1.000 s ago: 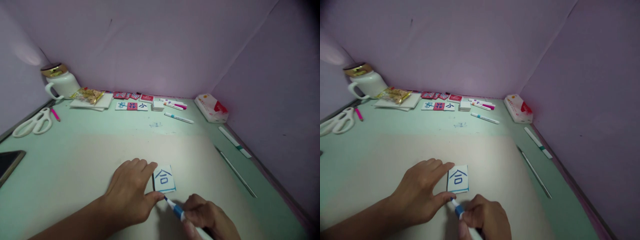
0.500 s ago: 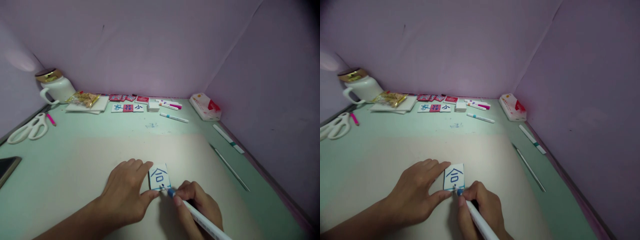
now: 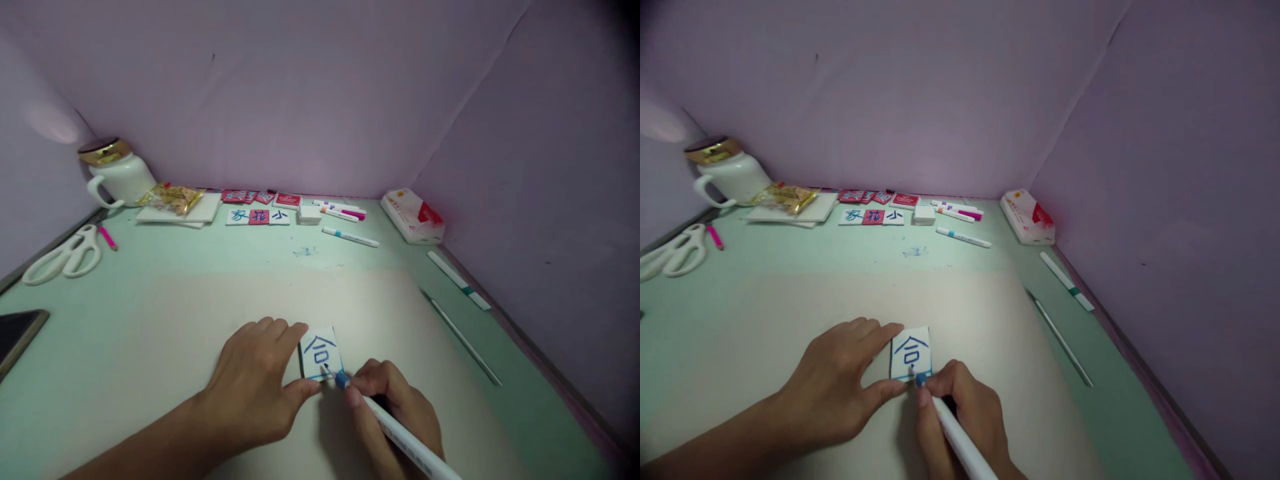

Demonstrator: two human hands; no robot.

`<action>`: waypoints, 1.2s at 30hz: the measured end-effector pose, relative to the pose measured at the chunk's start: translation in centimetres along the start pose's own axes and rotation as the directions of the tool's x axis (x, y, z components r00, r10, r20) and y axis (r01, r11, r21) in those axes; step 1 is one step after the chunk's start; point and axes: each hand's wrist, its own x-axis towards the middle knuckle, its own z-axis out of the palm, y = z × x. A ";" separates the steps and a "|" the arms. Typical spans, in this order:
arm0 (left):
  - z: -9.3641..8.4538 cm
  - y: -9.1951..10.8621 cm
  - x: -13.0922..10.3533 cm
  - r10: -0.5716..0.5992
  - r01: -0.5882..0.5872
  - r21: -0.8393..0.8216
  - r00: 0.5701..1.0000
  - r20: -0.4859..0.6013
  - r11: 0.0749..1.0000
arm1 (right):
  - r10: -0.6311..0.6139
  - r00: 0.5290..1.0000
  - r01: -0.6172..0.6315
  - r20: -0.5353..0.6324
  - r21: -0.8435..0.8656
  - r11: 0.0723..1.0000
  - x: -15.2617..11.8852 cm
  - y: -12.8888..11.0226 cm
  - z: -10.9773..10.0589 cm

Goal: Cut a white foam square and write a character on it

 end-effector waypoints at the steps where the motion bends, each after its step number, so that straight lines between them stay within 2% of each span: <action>1: 0.0 0.0 0.0 0.001 -0.001 0.000 1.000 -0.003 1.000 | 0.007 1.000 -0.007 -0.003 -0.001 1.000 0.0 0.0 0.0; 6: 0.1 0.0 -0.1 0.007 -0.007 0.000 1.000 -0.004 1.000 | 0.016 0.999 -0.016 0.047 -0.015 1.000 0.0 0.1 0.1; 20: 0.2 0.0 0.0 -0.007 0.007 -0.007 1.000 -0.003 1.000 | 0.054 0.998 -0.054 0.015 -0.003 0.999 -0.2 0.0 0.6; 28: 0.2 0.0 -0.2 -0.005 0.005 0.003 1.000 -0.017 1.000 | -0.001 0.997 0.004 0.074 -0.038 0.999 0.2 0.1 0.0; 36: 0.0 0.1 -0.1 0.000 0.000 -0.007 1.000 -0.003 1.000 | 0.031 0.999 -0.031 -0.015 0.019 0.999 -0.1 -0.1 0.4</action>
